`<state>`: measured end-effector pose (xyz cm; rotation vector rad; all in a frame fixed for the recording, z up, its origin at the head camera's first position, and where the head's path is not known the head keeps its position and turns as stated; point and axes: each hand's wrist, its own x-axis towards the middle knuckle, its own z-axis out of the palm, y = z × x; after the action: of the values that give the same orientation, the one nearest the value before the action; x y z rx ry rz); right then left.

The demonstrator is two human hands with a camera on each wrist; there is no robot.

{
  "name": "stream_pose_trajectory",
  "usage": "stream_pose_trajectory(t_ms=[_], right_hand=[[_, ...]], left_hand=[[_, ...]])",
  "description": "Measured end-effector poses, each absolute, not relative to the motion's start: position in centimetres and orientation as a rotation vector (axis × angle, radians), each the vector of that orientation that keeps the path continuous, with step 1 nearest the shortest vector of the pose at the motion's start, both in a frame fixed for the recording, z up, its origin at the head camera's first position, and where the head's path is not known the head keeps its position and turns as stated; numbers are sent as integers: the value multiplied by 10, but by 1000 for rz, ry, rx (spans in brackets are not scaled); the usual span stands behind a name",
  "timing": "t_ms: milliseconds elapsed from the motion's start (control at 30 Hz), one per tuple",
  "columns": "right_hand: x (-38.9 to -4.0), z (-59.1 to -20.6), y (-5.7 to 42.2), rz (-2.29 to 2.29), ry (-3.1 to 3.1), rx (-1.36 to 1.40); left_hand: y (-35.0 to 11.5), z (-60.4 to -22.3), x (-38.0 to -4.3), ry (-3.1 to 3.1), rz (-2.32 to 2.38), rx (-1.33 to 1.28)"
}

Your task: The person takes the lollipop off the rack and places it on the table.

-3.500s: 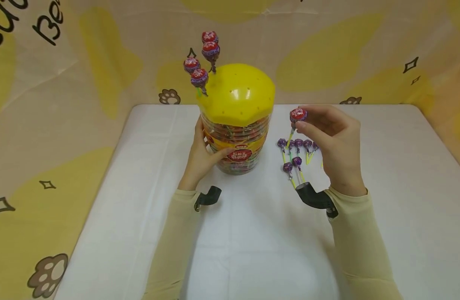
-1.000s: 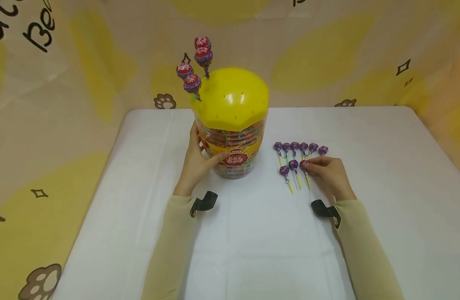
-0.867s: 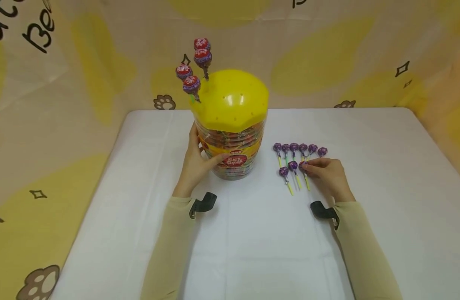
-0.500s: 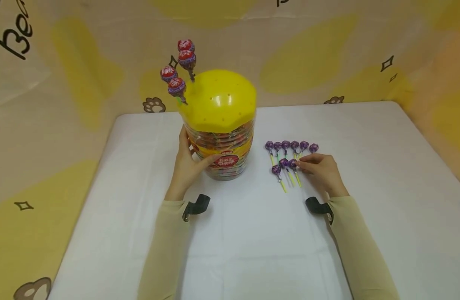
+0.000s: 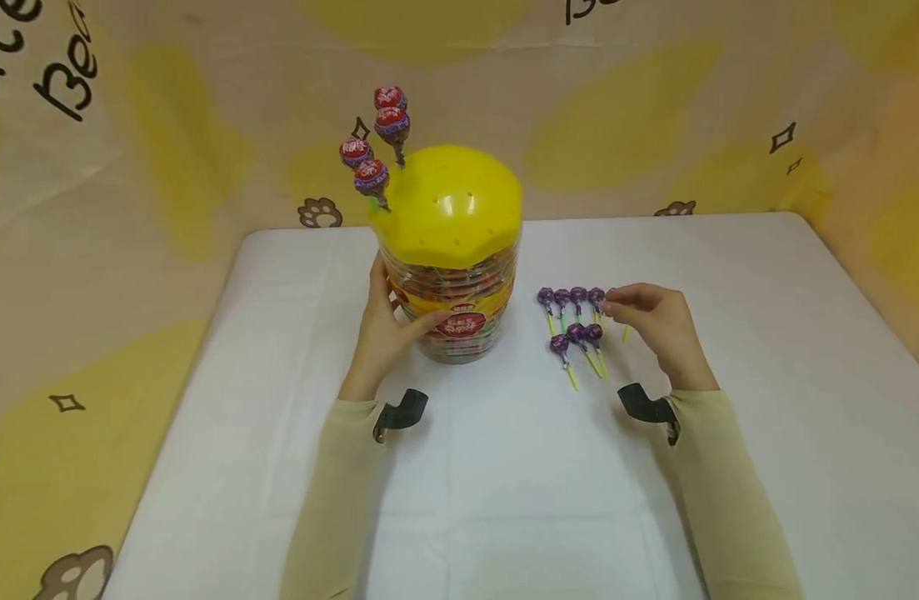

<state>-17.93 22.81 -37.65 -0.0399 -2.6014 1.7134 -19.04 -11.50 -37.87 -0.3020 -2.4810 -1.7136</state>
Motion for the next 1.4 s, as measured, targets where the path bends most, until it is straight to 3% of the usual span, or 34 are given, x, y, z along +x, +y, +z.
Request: stream_pose_trajectory(t_ms=[733,1400], right_hand=[[-208,-250,136,1765,-2498,335],[-230,-190,67,1726,-2378,572]], left_hand=[[-115,-380,-190,-2470,-1713,-276],[-117,-377,-190,-2504,-1679,-295]])
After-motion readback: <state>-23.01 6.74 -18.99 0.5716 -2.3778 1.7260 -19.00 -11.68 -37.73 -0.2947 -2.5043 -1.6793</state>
